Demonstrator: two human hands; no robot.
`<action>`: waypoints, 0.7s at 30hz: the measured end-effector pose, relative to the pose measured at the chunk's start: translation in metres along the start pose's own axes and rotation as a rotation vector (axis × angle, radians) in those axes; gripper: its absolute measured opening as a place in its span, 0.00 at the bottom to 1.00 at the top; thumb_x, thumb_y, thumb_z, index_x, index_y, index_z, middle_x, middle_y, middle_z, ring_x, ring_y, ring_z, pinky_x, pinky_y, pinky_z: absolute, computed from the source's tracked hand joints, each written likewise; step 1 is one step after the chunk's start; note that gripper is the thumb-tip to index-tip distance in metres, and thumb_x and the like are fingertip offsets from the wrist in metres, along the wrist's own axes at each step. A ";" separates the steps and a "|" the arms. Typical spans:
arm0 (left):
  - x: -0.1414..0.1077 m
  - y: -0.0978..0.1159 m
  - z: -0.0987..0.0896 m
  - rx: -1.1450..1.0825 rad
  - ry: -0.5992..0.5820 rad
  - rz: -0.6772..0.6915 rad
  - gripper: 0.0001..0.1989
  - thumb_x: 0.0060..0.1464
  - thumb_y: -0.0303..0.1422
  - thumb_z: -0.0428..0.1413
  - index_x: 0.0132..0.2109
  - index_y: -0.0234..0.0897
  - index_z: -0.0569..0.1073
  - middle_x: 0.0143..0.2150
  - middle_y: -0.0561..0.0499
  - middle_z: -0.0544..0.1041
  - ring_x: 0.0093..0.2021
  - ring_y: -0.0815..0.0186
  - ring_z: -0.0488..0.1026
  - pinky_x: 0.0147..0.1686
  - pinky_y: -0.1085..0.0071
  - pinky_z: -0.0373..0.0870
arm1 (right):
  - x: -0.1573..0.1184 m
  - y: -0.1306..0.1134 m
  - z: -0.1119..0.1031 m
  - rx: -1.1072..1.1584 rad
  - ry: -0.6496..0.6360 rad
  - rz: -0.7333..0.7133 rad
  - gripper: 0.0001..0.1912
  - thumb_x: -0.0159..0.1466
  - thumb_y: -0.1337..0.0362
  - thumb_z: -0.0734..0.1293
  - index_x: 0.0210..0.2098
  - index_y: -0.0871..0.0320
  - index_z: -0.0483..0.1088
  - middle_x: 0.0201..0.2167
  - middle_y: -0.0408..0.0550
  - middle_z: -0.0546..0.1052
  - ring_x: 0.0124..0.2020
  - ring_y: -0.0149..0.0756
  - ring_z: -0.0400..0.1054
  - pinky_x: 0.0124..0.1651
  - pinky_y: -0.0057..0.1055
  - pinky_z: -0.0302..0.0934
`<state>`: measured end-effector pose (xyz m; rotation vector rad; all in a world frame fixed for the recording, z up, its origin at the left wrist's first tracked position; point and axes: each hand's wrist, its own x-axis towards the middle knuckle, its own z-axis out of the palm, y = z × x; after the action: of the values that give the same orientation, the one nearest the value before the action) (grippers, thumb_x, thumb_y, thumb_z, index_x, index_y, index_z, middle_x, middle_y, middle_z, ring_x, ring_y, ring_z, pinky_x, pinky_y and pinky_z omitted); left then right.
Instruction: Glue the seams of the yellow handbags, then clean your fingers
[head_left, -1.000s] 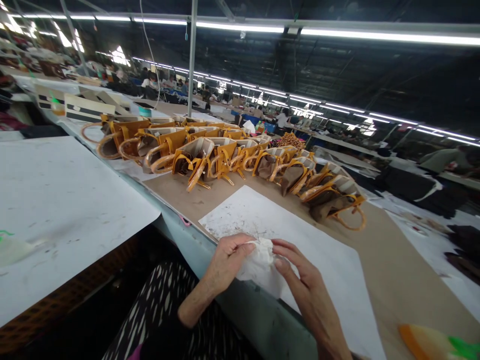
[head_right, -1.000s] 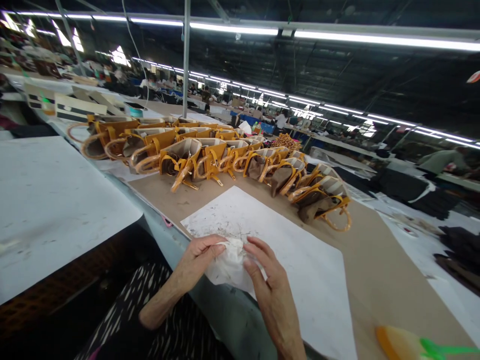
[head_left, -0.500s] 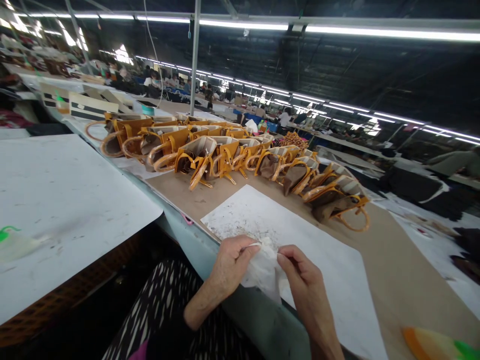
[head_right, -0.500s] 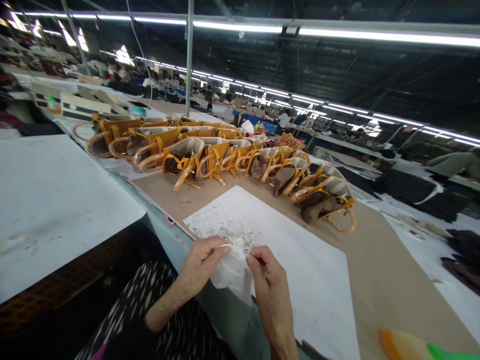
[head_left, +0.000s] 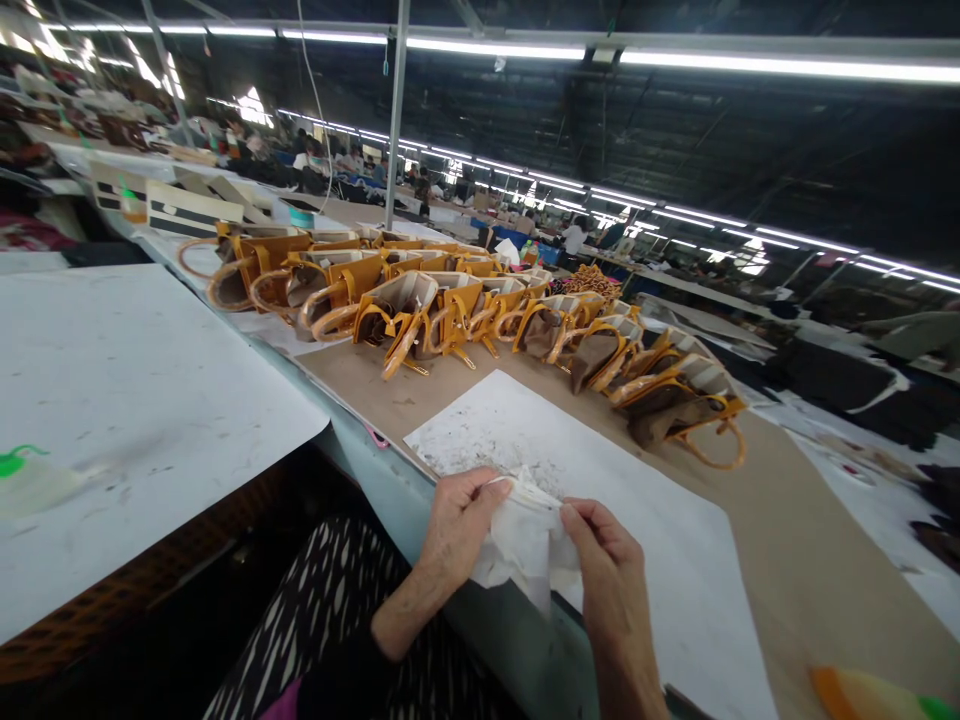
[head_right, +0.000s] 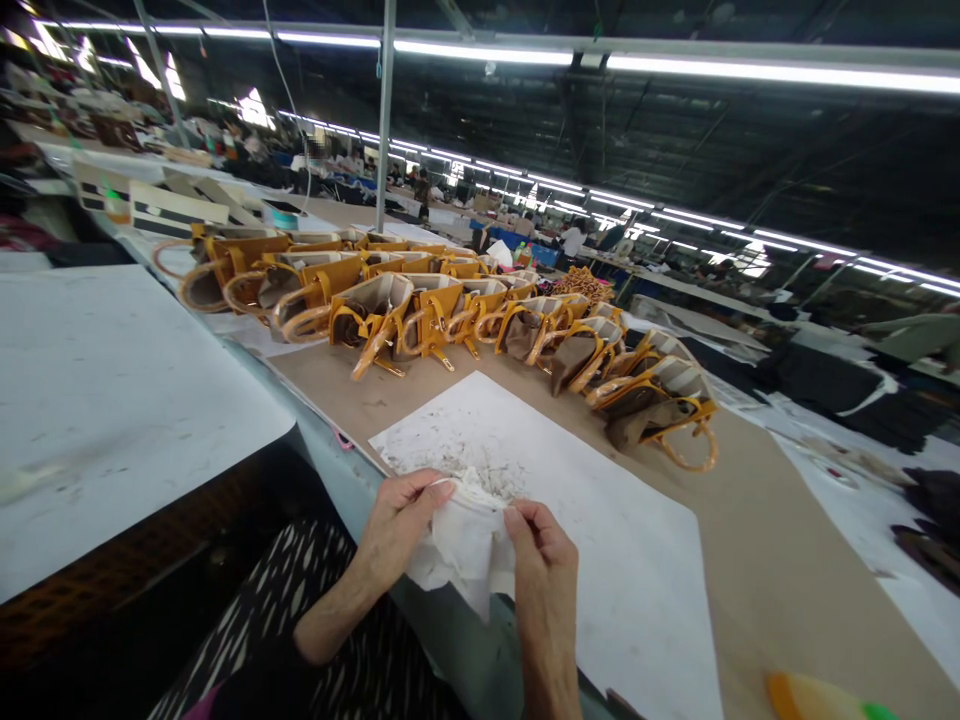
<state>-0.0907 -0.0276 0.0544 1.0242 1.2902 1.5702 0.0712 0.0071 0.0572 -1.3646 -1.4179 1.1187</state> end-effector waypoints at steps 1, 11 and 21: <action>0.001 0.000 -0.001 0.016 -0.011 0.023 0.15 0.54 0.39 0.52 0.25 0.33 0.69 0.22 0.55 0.59 0.25 0.70 0.55 0.25 0.73 0.52 | 0.001 -0.001 -0.002 -0.062 0.013 -0.025 0.17 0.57 0.48 0.66 0.32 0.56 0.73 0.25 0.43 0.72 0.28 0.39 0.63 0.33 0.35 0.57; -0.005 0.007 0.003 0.140 -0.117 0.245 0.14 0.60 0.33 0.50 0.28 0.34 0.70 0.26 0.53 0.67 0.30 0.68 0.63 0.32 0.74 0.59 | -0.006 -0.010 0.008 -0.505 0.064 -0.740 0.11 0.65 0.61 0.63 0.41 0.55 0.75 0.41 0.51 0.75 0.43 0.41 0.68 0.47 0.39 0.63; -0.008 -0.006 0.003 0.437 -0.073 0.444 0.18 0.64 0.34 0.47 0.27 0.34 0.70 0.24 0.52 0.65 0.28 0.69 0.63 0.31 0.72 0.57 | -0.012 -0.016 0.012 -0.311 0.126 -0.548 0.10 0.64 0.59 0.63 0.32 0.56 0.72 0.31 0.46 0.73 0.34 0.38 0.65 0.40 0.35 0.59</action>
<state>-0.0851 -0.0333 0.0480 1.7221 1.4592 1.5776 0.0567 -0.0058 0.0699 -1.1186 -1.7780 0.4631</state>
